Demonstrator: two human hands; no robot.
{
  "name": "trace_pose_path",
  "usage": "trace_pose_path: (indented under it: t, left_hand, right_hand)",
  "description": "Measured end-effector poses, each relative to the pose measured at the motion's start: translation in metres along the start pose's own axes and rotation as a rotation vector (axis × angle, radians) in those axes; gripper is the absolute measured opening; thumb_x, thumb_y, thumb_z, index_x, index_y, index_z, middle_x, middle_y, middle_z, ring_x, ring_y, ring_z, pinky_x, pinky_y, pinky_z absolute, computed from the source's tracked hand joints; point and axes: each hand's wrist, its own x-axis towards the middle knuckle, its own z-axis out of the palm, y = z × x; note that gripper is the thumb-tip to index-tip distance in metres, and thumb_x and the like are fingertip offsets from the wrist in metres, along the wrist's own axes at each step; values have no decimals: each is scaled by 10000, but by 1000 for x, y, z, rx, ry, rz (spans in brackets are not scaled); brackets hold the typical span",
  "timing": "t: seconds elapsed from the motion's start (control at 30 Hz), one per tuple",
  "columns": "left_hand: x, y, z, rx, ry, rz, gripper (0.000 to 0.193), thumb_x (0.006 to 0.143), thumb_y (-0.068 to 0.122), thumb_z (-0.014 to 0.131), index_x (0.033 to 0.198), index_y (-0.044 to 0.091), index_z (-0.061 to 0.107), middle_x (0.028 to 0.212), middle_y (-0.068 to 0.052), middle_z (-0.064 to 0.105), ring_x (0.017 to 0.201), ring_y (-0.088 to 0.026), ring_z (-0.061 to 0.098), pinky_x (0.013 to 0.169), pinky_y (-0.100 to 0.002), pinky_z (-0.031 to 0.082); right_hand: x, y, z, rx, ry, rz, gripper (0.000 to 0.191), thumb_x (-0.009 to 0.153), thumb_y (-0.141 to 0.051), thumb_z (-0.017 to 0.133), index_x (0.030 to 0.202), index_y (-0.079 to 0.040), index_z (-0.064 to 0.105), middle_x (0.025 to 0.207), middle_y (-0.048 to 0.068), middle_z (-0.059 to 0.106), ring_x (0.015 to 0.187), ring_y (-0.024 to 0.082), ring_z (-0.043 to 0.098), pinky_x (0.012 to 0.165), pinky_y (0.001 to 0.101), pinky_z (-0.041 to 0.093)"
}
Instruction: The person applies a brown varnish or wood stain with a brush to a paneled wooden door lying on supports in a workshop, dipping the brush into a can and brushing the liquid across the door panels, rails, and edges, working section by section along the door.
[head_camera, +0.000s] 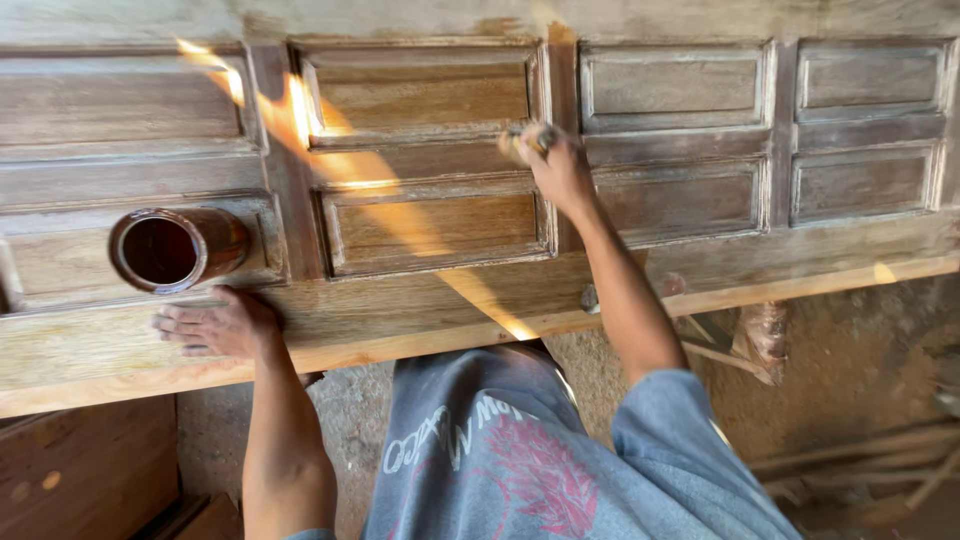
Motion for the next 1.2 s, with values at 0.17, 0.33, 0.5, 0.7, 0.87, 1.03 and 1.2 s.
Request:
trace_pose_path:
  t: [0.17,0.33,0.5,0.7,0.87,1.03,1.2]
  left_hand:
    - [-8,-6,-15,-35,61,126,827,1078,553,453,1640,9,184,1716,-242,135,1583,-425,132,1231,-649,156]
    - [-35,-42,-44,-108,104,405,849,1068,545,436,1624,-53,203,1682,-292,170,1549,-447,152,1236,-593,125]
    - [-79,-86,-64,-139,59,567,823,1025,524,433,1618,-11,234,1703,-212,207,1592,-404,164,1264,-575,112]
    - [-125,-142,-72,-254,-53,752,815,1002,492,491,1609,5,249,1702,-236,183,1558,-427,162,1181,-614,157]
    - [-168,-228,-69,-417,39,727,679,967,283,662,1531,42,371,1659,-221,332,1559,-402,288,1245,-590,211]
    - [-263,-374,-72,-601,-236,219,744,911,214,619,1550,-44,338,1565,-298,409,1418,-441,417,1169,-456,325]
    - [-299,-421,-50,-245,-847,-153,573,897,299,646,1358,-5,493,1367,-267,529,1249,-396,520,1063,-446,396]
  right_hand:
    - [-151,-21,0,427,251,-95,139,1032,-179,652,1073,-49,677,923,17,713,857,114,650,771,290,532]
    - [-254,-55,-34,669,167,-60,538,986,-122,689,1473,41,532,966,61,740,895,106,665,900,268,533]
    - [-338,-81,-107,796,488,-307,829,981,-34,640,1689,36,214,920,20,641,793,68,616,687,209,515]
    - [-359,-117,-86,434,443,-278,392,1012,-185,699,1360,-36,598,1004,51,710,873,172,684,748,316,555]
    - [-394,-141,-26,179,0,-375,313,901,-231,740,1198,-135,714,1062,93,760,971,251,745,842,370,588]
    - [-414,-150,-19,86,-173,-525,266,896,-183,751,1153,-119,730,1113,98,748,1050,278,717,898,379,560]
    - [-410,-160,-20,22,-271,-617,281,866,-150,751,1147,-132,735,1102,75,746,1034,279,714,895,385,563]
